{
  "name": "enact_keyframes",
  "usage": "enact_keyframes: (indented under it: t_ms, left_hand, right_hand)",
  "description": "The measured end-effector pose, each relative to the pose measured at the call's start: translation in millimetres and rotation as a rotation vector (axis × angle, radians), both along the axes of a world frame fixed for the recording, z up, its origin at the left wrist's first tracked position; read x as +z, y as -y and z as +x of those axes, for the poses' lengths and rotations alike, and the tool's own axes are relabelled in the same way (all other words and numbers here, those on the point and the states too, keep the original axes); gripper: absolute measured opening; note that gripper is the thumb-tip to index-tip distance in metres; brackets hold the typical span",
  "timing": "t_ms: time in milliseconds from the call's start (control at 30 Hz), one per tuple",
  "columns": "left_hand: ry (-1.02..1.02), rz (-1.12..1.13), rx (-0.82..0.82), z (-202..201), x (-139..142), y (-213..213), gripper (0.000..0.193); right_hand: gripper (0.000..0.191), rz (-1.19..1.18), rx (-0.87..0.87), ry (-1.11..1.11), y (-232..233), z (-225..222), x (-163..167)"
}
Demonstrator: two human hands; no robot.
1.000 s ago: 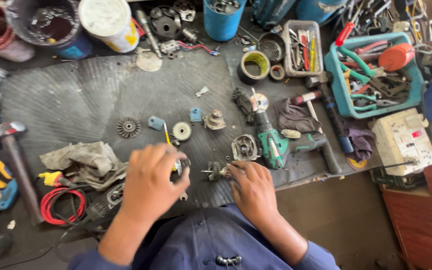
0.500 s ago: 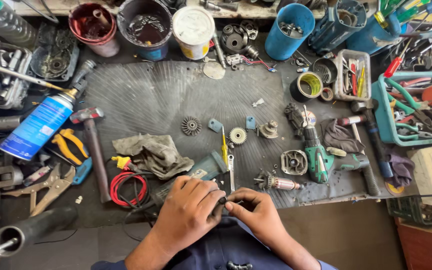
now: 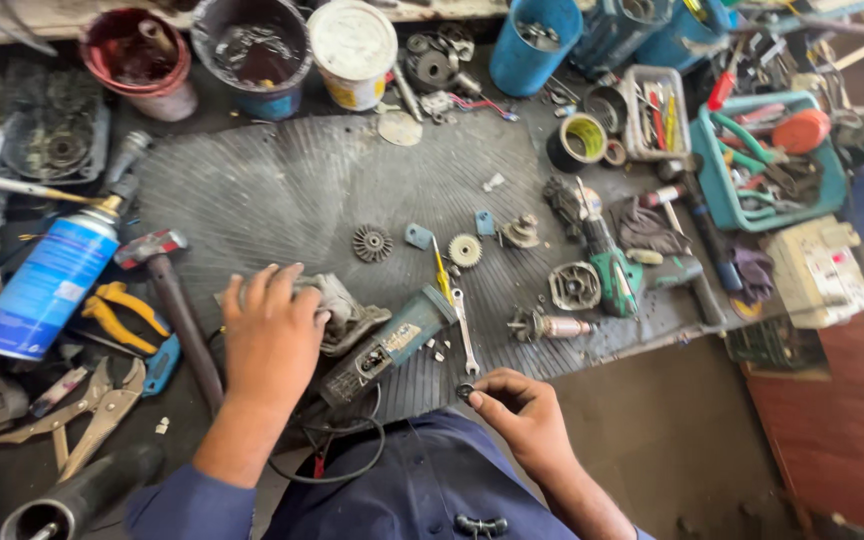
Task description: The person disassembles and reassembles a power tool (angle grinder) at a cluttered workbench. They remove the armature and gear components, wipe parts with a cloth, fit the gear wheel onto the armature shaft, and use a screwdriver while working over the bench and near a bench vise.
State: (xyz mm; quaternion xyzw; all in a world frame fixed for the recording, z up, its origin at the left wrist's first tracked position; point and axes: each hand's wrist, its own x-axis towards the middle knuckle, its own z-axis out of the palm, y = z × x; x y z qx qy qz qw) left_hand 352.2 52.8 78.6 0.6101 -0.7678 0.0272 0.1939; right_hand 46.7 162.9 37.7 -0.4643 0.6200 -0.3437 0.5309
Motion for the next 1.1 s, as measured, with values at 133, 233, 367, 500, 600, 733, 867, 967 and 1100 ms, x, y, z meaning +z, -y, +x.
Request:
enact_keyframes:
  t_ms: [133,233,367,500,600,733,867,967,1100]
  left_hand:
    - [-0.073,0.336,0.080,10.3,31.4,-10.4,0.032]
    - [-0.840,0.596,0.377,28.1,49.0,-19.7,0.030]
    - [-2.013,0.289,-0.025,32.7,44.5,-37.2,0.032]
    - [-2.300,0.685,0.103,-9.4,8.1,-55.9,0.042]
    - [-1.588,0.924,-0.034,-39.0,-25.4,-67.2,0.039]
    - [-1.321,0.891,-0.156,-43.1,-62.3,-83.9,0.036]
    - [-1.610,1.257,0.289,-43.6,-80.6,-117.9,0.031]
    - [-1.742,0.984,0.056,-51.9,-85.4,-128.0,0.054]
    - [-1.385,0.779,-0.138,-68.2,-80.3,-118.9,0.052]
  right_hand:
    - [0.016,-0.070,0.019,0.092,-6.6,2.8,9.3]
    - [0.015,-0.148,0.040,0.135,-9.2,7.6,19.6]
    - [0.012,-0.225,0.060,0.214,-12.6,16.4,35.3]
    - [0.011,-0.275,0.056,0.225,-9.8,27.8,46.4]
    - [0.013,-0.288,0.080,0.306,-4.2,35.9,52.5]
    - [0.013,-0.237,0.104,0.145,-2.1,43.9,64.4]
    - [0.011,-0.221,0.124,-0.059,2.5,56.4,73.5]
    - [0.012,-0.268,0.107,-0.187,4.4,60.5,80.8]
    - [0.016,-0.421,0.192,-0.289,5.9,44.6,96.0]
